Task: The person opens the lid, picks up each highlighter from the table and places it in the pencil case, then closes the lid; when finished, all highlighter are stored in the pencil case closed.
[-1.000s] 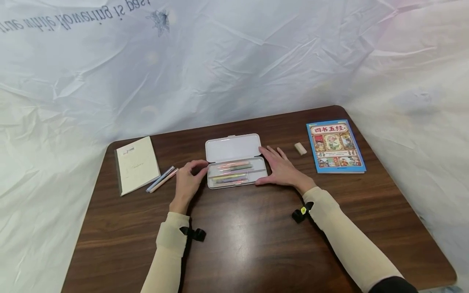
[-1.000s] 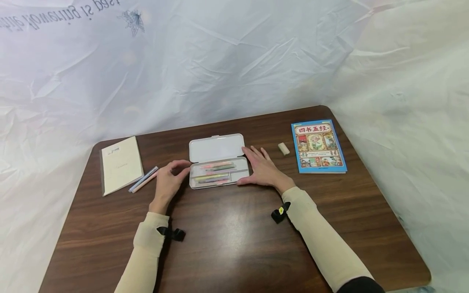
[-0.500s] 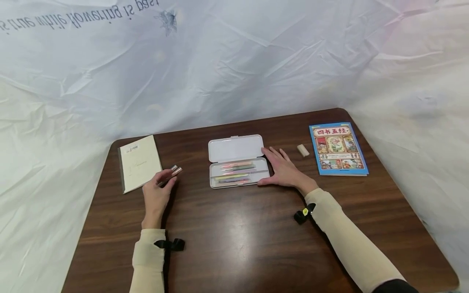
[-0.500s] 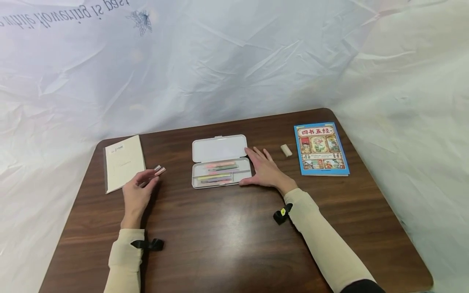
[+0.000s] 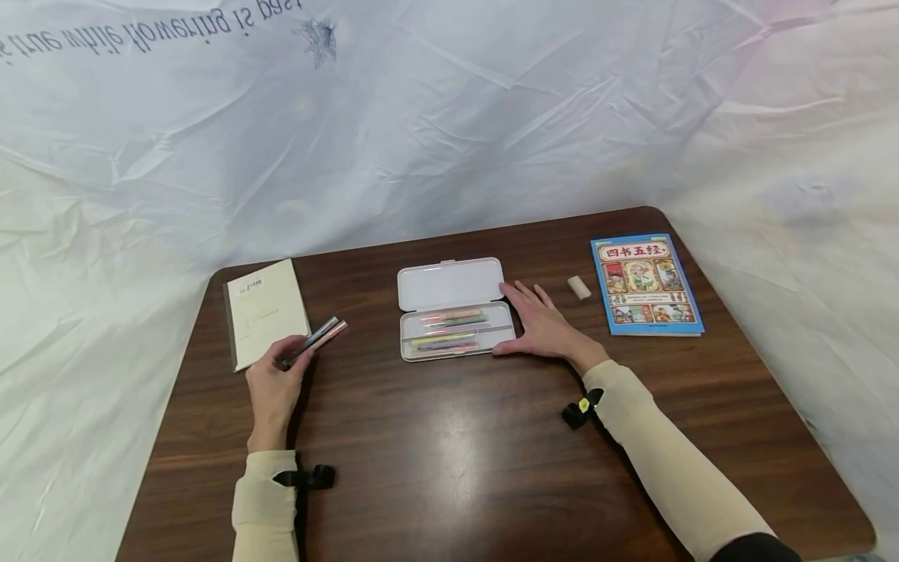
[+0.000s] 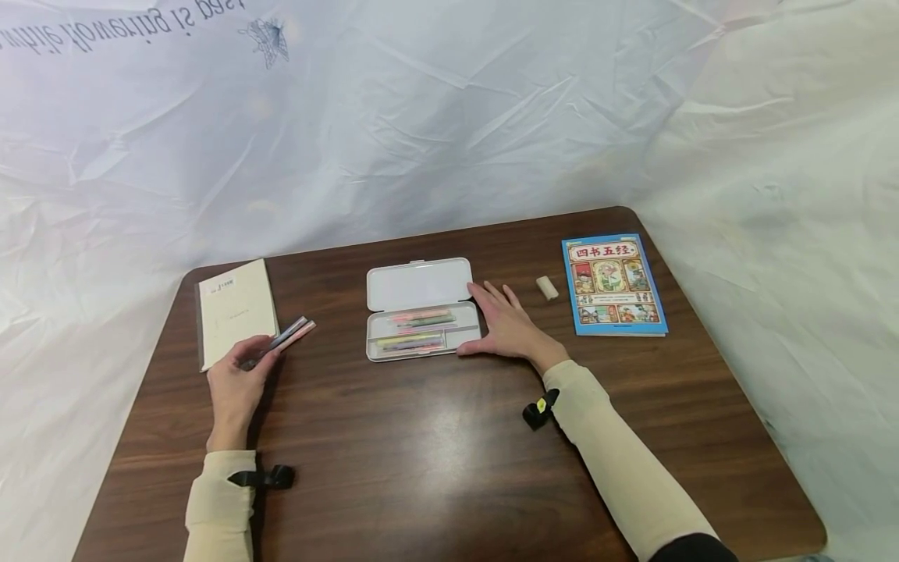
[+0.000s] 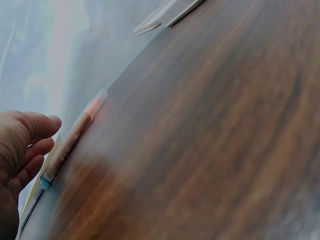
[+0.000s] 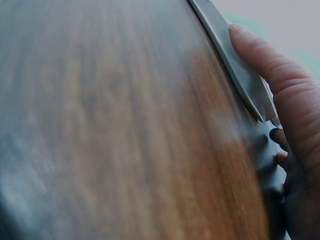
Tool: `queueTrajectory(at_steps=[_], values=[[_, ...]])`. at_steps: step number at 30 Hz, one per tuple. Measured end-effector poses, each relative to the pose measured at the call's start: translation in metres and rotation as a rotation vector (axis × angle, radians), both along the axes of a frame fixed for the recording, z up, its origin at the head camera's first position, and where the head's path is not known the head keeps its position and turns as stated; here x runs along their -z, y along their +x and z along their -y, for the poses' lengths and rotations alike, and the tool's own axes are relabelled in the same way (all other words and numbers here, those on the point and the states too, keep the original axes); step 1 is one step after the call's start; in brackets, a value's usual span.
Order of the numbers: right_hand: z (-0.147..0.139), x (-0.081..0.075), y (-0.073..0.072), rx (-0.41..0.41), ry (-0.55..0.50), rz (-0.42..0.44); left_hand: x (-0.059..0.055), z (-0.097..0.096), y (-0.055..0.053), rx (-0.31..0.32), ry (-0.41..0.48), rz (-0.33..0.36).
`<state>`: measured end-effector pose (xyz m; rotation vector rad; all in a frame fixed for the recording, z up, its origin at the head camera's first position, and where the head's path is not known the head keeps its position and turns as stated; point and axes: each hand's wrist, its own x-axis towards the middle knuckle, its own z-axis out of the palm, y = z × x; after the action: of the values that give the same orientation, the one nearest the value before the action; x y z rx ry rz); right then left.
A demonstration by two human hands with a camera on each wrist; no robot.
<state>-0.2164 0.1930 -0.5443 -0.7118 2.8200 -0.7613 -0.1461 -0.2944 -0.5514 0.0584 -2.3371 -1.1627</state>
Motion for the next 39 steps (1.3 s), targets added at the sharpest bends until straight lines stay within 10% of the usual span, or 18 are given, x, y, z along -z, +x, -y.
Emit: queueTrajectory(at_steps=[39], values=[[0.0001,-0.0026,0.0000,0.002,-0.008,0.012,0.0079,-0.0005,-0.0004,0.013,-0.073,0.082]])
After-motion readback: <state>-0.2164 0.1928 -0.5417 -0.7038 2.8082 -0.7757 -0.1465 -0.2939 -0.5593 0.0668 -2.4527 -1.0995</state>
